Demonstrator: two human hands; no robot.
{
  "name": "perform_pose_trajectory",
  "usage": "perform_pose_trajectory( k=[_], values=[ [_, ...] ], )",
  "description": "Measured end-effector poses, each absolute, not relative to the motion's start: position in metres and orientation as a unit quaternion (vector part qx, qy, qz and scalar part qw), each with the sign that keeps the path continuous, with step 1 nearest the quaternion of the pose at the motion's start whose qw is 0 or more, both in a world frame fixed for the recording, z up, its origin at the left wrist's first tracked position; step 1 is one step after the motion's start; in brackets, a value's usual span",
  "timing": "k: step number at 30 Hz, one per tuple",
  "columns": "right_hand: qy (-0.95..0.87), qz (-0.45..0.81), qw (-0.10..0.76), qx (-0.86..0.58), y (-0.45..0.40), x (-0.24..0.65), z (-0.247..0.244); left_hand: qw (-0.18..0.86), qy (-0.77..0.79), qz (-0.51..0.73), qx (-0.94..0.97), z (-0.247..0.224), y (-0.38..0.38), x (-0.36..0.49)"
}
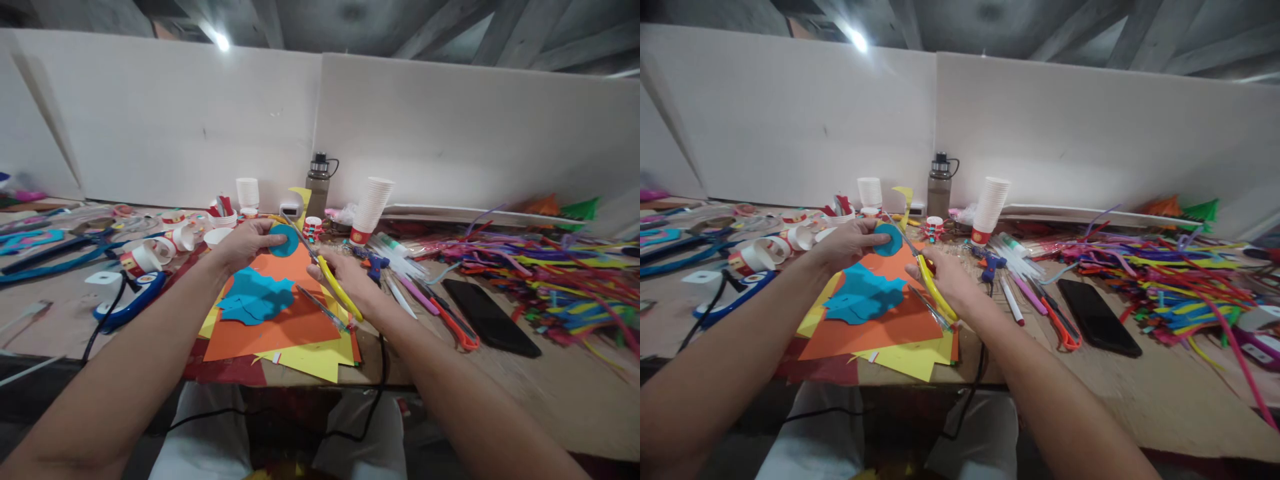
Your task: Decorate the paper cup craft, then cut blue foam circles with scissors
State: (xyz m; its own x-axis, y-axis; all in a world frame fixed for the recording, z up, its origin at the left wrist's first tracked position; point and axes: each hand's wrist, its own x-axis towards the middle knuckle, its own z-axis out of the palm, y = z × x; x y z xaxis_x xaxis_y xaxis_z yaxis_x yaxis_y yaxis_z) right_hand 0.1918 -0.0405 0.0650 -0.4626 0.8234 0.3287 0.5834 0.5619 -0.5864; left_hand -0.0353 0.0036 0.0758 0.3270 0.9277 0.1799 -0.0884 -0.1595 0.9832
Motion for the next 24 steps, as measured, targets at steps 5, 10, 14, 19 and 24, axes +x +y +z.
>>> perform_pose_trajectory(
  k=[5, 10, 14, 19, 24],
  values=[
    [-0.832, 0.200, 0.277, -0.437, -0.042, 0.193, 0.066, 0.535, 0.367, 0.448, 0.615, 0.078, 0.003, -0.038],
    [-0.834, 0.207, 0.257, -0.443, -0.043, 0.195, 0.065, 0.521, 0.370, 0.425, 0.641, 0.078, 0.005, -0.042],
    [-0.840, 0.204, 0.250, -0.436, -0.042, 0.196, 0.067, 0.522, 0.352, 0.419, 0.654, 0.075, 0.009, -0.044],
    [-0.841, 0.197, 0.249, -0.438, -0.041, 0.196, 0.065, 0.510, 0.357, 0.417, 0.663, 0.071, 0.012, -0.045],
    [-0.847, 0.182, 0.255, -0.429, -0.039, 0.197, 0.063, 0.499, 0.369, 0.399, 0.675, 0.072, 0.012, -0.049]
  ],
)
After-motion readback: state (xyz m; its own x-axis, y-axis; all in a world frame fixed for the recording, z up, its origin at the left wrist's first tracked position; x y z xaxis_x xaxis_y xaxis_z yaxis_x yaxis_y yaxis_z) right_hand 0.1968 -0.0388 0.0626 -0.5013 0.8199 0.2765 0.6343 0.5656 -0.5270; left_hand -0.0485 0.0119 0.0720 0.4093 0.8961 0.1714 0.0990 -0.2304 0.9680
